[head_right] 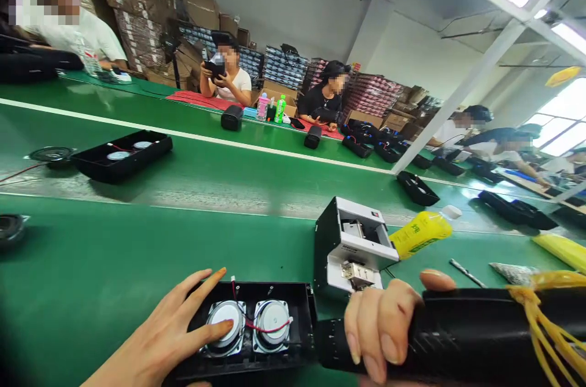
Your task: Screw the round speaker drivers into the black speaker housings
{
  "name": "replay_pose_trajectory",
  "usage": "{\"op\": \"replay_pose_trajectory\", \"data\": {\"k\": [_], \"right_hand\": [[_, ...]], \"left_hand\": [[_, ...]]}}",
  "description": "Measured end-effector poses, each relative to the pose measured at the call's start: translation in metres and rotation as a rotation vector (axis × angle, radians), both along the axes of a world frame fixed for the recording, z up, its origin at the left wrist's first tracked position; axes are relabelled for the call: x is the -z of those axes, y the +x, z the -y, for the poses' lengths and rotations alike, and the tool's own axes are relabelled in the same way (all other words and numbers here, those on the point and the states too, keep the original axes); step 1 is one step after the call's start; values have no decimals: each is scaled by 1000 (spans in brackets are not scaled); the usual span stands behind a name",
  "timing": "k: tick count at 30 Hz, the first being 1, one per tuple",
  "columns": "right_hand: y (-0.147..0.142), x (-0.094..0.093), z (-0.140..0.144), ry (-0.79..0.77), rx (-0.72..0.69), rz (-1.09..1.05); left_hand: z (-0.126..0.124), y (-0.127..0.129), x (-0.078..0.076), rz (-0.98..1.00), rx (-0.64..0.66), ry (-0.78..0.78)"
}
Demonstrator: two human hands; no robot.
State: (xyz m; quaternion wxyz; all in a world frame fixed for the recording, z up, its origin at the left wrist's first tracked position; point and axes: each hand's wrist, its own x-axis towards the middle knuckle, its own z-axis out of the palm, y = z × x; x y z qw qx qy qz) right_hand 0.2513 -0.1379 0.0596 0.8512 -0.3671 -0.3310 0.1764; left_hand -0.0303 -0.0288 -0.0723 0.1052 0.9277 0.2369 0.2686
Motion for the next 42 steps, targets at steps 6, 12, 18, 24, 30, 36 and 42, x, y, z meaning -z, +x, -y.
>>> {"op": "replay_pose_trajectory", "data": {"k": [6,12,18,24,30,36,42], "right_hand": [[-41,23,-34,81,-359,128],[-61,38,-45,49,-392,80],[-68,45,-49,2,-360,83],[-68,47,-50,-6,-380,71],[-76,53,-48,-26,-414,11],[-52,69,-61,-125,-835,-34],[-29,94,-80,-198,-805,74]], "left_hand": [[1,-1,1,-9,12,-43],[1,2,-6,-43,41,-93],[2,2,-9,-45,21,-135],[-1,0,-8,-11,68,-133],[-2,-2,-6,-22,79,-108],[-10,-1,12,-23,92,77],[-18,19,54,-49,-89,114]]}}
